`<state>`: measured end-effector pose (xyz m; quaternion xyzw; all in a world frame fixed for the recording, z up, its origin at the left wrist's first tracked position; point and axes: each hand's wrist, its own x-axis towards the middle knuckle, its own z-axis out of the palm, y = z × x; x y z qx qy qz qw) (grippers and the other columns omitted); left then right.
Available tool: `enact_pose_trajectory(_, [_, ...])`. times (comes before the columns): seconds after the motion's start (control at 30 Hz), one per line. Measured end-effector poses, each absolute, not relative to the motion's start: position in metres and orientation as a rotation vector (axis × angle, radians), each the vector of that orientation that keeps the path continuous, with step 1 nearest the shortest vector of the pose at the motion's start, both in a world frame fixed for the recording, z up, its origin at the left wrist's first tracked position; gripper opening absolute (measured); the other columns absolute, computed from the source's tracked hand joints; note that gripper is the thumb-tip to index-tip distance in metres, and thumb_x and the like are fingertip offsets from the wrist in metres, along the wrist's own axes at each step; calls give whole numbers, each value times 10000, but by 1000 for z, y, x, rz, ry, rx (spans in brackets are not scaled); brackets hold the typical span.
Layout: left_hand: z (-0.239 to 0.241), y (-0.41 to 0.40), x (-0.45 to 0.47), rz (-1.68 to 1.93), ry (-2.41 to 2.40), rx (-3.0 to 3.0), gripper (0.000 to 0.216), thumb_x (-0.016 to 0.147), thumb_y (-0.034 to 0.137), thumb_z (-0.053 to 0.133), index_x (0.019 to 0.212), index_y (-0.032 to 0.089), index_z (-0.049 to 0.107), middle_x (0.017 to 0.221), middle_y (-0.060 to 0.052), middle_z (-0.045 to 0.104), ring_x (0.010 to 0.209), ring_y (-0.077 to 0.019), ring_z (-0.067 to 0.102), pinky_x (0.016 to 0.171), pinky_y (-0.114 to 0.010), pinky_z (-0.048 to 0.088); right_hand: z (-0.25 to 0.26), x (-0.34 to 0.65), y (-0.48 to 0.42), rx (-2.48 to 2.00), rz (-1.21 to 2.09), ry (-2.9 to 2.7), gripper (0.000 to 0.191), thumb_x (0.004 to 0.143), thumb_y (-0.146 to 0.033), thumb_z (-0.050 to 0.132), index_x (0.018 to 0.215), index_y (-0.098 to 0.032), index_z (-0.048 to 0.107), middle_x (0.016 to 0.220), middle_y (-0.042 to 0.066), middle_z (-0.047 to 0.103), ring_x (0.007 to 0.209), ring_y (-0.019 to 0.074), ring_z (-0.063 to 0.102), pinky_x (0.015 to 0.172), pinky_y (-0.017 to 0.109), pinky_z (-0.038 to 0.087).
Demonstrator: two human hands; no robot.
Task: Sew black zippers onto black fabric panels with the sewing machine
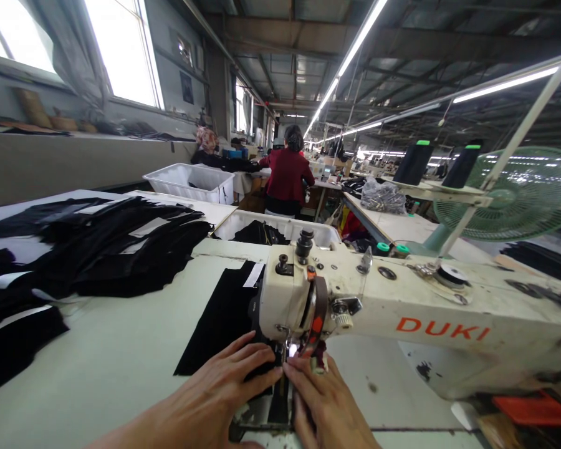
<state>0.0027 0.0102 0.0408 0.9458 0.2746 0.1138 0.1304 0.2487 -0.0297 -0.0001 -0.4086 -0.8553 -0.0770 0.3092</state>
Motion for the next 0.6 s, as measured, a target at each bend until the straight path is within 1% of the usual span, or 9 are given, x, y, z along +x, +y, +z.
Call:
enact_pose_trajectory(0.2, [35,17,3,358,817,2763,812,838,694,646,1515,319,401,1527,-110,442,1381,-384,424,1137,-581,341,-7,253,-28,-1146,-228,-2346,556,824,-85,513,1373,-167,540,1294,103,660,1172,299,635,1043,539,494])
enact_pose_trajectory(0.3, [37,18,4,341,819,2769,810,850,709,616,1517,304,401,1526,-122,442,1381,-390,422,1127,-588,353,-6,253,-28,-1162,-231,-2337,549,828,-91,515,1372,-161,544,1293,108,660,1177,308,632,1039,543,498])
enact_pose_trajectory(0.43, [41,17,5,361,806,2779,774,850,688,634,1487,286,457,1491,-115,491,1367,-354,456,1167,-551,305,-5,252,-30,-1178,-217,-2348,554,843,-96,518,1391,-181,529,1318,91,646,1212,291,610,1076,517,472])
enact_pose_trajectory(0.6, [35,19,3,357,815,2726,822,832,708,646,1513,315,405,1532,-107,438,1408,-354,393,1176,-550,288,-4,252,-30,-1180,-194,-2338,552,857,-93,508,1400,-192,517,1346,75,629,1230,271,596,1100,502,451])
